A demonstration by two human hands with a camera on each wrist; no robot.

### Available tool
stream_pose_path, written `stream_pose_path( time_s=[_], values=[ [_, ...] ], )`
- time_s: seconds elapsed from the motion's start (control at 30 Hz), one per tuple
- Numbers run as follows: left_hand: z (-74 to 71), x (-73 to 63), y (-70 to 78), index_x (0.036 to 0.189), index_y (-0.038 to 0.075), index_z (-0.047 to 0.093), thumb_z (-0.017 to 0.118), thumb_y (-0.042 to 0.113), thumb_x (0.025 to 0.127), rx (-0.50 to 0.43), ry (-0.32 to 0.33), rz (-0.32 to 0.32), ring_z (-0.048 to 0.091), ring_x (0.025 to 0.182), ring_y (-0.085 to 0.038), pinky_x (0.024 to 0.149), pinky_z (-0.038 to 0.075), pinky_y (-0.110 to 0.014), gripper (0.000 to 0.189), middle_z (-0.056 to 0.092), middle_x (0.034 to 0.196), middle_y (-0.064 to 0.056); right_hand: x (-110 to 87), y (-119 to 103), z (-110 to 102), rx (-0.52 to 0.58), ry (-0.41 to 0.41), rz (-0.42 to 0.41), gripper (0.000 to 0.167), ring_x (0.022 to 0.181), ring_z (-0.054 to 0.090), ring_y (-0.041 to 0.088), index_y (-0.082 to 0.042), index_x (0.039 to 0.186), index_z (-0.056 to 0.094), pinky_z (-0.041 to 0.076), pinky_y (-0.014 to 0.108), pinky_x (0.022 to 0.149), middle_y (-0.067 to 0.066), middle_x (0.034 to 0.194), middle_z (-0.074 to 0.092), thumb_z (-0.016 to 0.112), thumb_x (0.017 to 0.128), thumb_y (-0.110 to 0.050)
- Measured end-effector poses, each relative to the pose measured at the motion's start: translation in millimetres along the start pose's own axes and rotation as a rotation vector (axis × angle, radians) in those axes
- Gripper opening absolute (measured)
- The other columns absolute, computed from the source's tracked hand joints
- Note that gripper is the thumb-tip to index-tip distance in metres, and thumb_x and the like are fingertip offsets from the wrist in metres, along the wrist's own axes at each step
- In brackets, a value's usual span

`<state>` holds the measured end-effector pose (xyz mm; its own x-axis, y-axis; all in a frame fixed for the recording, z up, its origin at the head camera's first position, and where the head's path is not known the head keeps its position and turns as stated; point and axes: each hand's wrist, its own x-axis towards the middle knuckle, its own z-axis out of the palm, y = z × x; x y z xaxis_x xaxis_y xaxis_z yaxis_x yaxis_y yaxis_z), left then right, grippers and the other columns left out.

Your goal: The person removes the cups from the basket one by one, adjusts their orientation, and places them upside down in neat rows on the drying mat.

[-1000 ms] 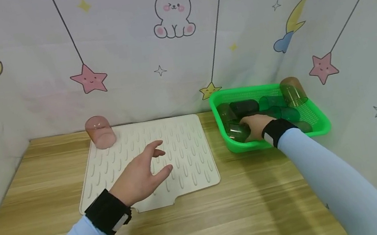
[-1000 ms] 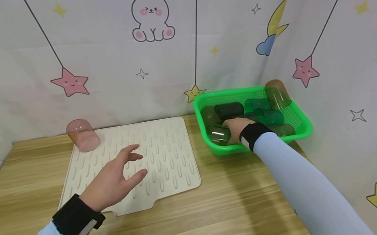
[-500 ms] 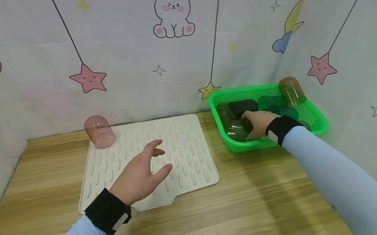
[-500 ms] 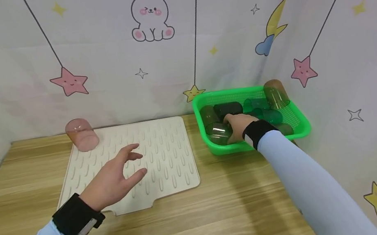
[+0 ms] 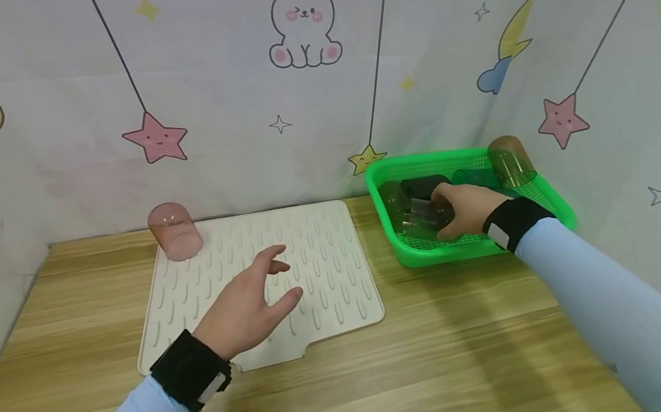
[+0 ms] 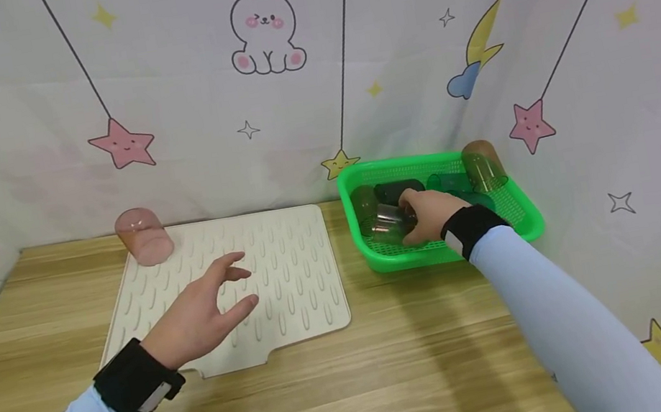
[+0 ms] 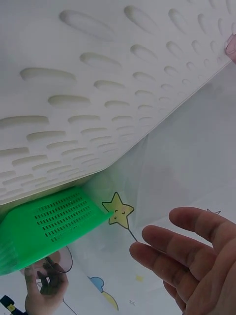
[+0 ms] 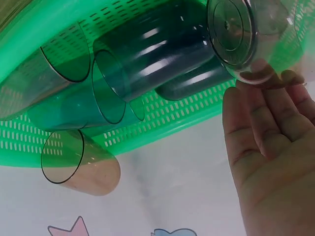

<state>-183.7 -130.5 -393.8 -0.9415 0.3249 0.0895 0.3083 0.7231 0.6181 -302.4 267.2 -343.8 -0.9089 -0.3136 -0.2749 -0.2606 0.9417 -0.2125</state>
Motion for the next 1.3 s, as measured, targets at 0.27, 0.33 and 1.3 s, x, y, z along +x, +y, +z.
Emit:
stream_pose_path(
  time_s=[0.27, 0.33, 1.3],
  values=[
    [0.3, -0.3, 0.4, 0.155, 0.009, 0.032, 0.062, 0.04, 0.098, 0.002, -0.001, -0.002, 0.065, 0.12, -0.028, 0.099, 0.054, -0.048, 0.071, 0.064, 0.138, -0.009, -8.4, -4, -8, -0.004, 0.033, -0.064, 0.068, 0.12, 0.06, 0.035, -0.001, 0.141, 0.047, 0.051, 0.051, 0.102, 0.019, 0.133, 0.061, 0.08, 0.087, -0.027],
    [0.1, -0.5, 0.4, 0.155, 0.009, 0.032, 0.062, 0.04, 0.098, 0.001, 0.0, -0.001, 0.065, 0.121, -0.028, 0.1, 0.054, -0.048, 0.072, 0.064, 0.138, -0.009, -9.1, -5, -9, -0.009, 0.043, -0.075, 0.067, 0.118, 0.061, 0.034, -0.001, 0.14, 0.048, 0.051, 0.051, 0.102, 0.019, 0.132, 0.061, 0.08, 0.087, -0.027],
    [-5.5, 1.5, 8.0, 0.155, 0.006, 0.034, 0.064, 0.04, 0.097, 0.02, 0.024, 0.044, 0.046, 0.143, -0.032, 0.117, 0.041, -0.053, 0.074, 0.046, 0.155, -0.015, -19.0, -60, 2, 0.026, 0.096, -0.299, 0.07, 0.118, 0.058, 0.026, -0.004, 0.14, 0.051, 0.052, 0.046, 0.106, 0.011, 0.135, 0.061, 0.084, 0.083, -0.027]
  ],
)
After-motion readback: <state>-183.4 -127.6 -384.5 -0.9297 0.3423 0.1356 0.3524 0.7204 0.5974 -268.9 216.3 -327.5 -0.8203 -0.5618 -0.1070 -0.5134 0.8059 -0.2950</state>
